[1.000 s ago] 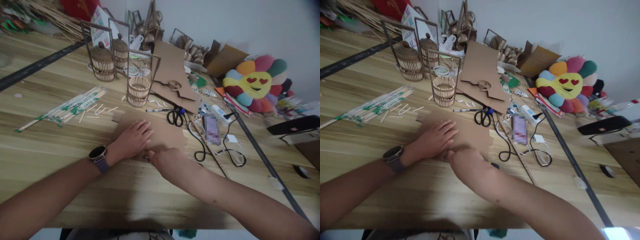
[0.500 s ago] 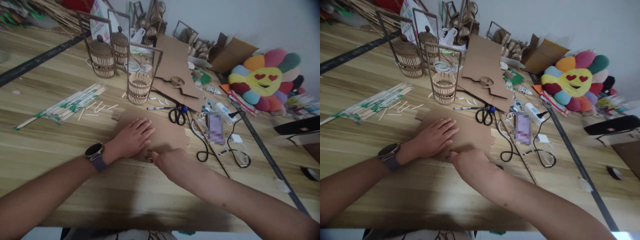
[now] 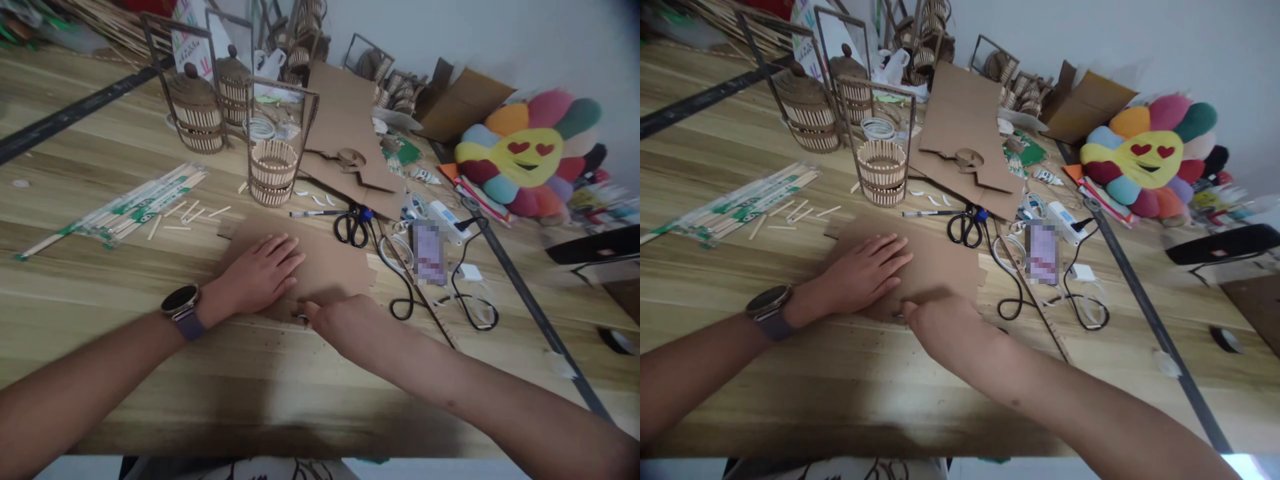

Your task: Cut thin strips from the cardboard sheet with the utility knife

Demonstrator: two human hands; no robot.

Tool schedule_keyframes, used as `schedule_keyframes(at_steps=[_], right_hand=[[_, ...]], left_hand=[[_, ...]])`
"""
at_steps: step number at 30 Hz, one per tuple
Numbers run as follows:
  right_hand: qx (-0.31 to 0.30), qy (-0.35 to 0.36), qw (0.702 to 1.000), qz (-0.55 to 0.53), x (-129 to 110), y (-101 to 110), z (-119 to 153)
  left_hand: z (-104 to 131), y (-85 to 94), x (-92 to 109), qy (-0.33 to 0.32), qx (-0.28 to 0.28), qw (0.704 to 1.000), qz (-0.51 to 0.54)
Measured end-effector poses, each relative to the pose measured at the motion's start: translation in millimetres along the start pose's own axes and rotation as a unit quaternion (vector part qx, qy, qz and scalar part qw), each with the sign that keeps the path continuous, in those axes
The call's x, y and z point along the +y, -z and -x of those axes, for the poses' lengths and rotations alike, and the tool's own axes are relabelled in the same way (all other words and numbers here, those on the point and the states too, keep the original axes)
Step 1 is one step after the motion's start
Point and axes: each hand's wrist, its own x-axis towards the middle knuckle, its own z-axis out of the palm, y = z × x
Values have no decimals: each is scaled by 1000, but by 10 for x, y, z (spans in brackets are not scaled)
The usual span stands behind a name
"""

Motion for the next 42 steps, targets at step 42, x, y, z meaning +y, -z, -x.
schedule_keyframes(at_steps=[42], right_hand=[[6,-11,1000,25,108,-107,216]], left_hand=[[17,-21,10,-6,8,1000,-11]])
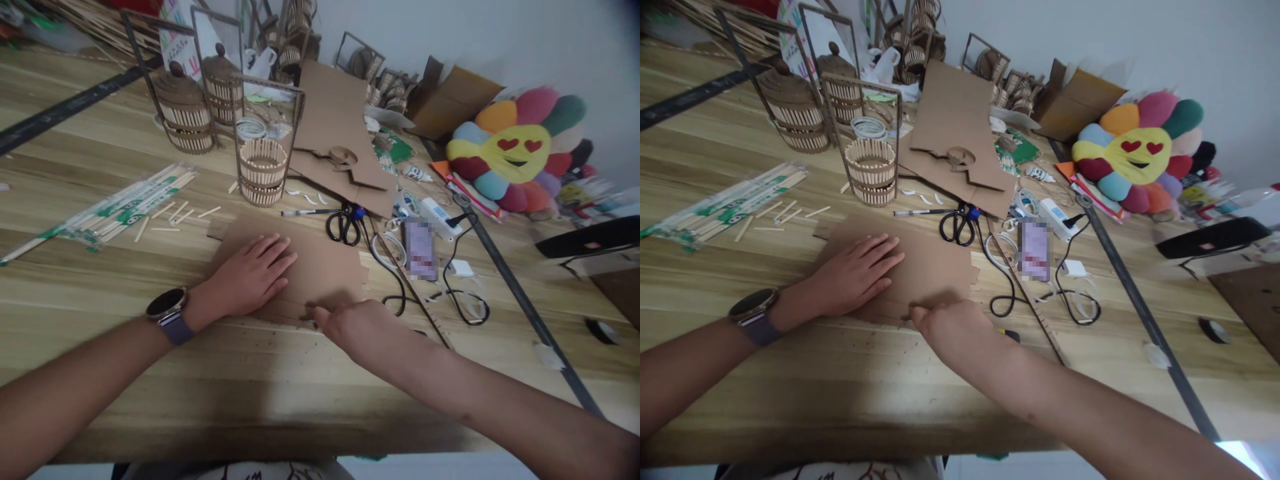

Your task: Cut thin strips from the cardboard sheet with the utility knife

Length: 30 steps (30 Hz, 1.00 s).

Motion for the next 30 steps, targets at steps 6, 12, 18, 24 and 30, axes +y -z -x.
schedule_keyframes(at_steps=[6,12,18,24,30], right_hand=[[-16,-9,1000,6,38,-19,70],[1,-9,1000,13,93,-114,134],[58,1,998,-9,123,-162,151],[71,-18,997,-31,24,-106,57],[59,3,997,-38,-7,-88,7]], left_hand=[[-2,9,3,-4,-3,1000,-3],[-6,2,-3,-6,-10,1000,-1],[-24,-2,3,2,-12,1000,-22],[-144,-19,168,-12,-14,1000,-12],[-171,-84,248,-8,-8,1000,17]])
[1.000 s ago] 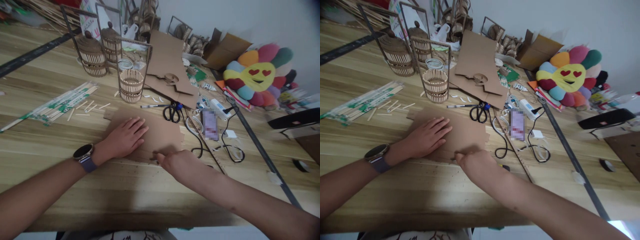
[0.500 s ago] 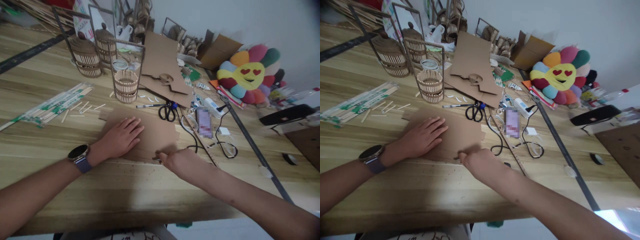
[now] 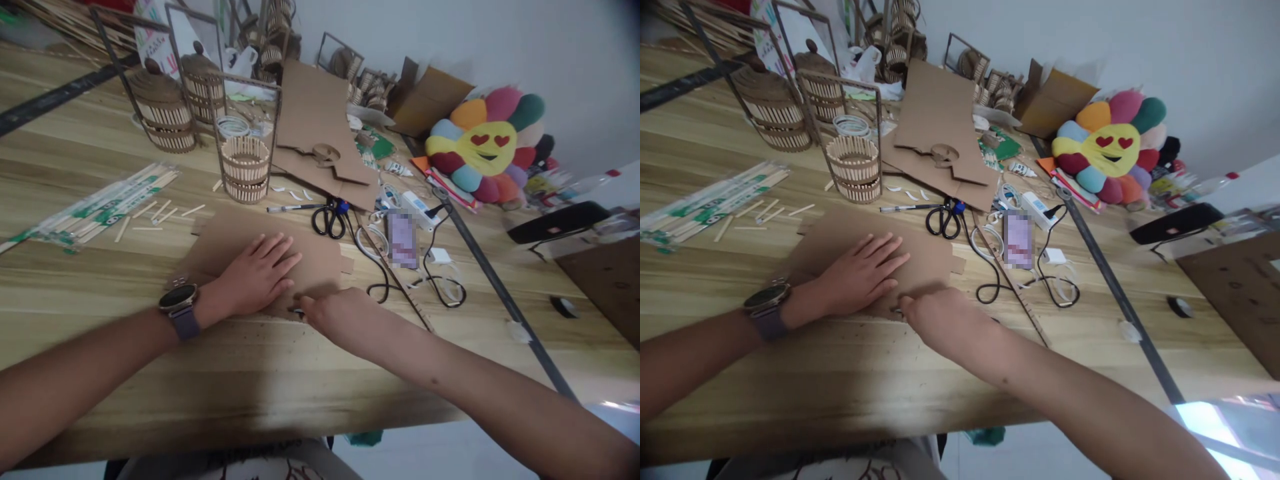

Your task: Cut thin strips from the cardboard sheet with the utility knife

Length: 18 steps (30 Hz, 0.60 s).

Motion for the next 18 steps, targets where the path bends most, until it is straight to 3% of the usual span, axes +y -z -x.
schedule_keyframes(at_steps=[18], right_hand=[[-30,-12,999,10,83,-89,56]], left_hand=[[42,43,-43,2,-3,1000,18]])
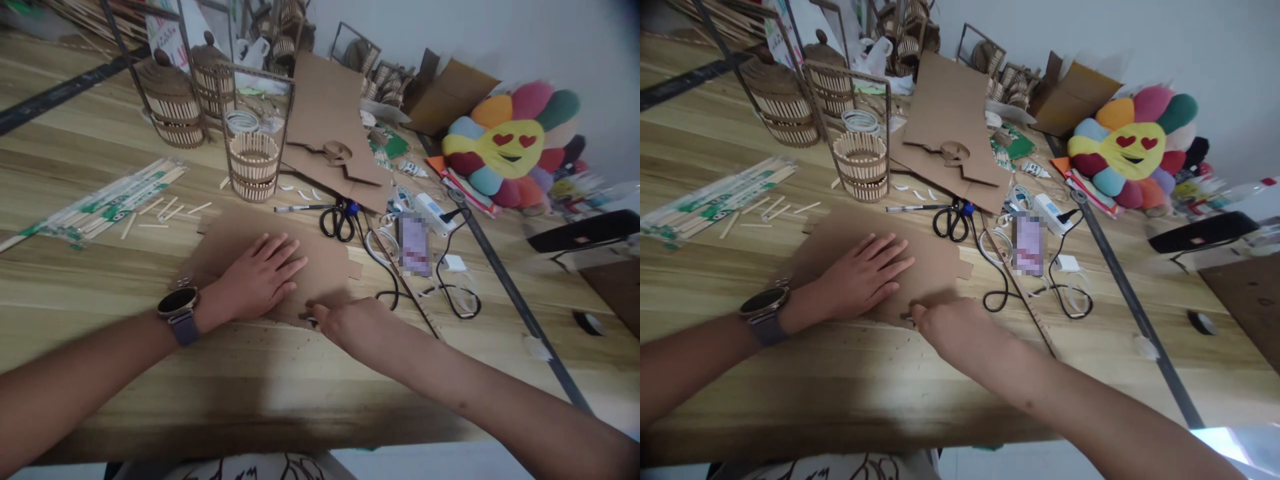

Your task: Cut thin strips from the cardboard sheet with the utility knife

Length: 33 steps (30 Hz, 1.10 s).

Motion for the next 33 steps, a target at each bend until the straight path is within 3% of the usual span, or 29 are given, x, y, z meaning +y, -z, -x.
schedule_keyframes(at_steps=[16,33], right_hand=[[17,-2,1000,11,74,-86,170],[-34,-25,999,22,150,-129,319]], left_hand=[[6,-6,-7,-5,6,1000,-3],[7,-17,-17,-10,-1,1000,-12]])
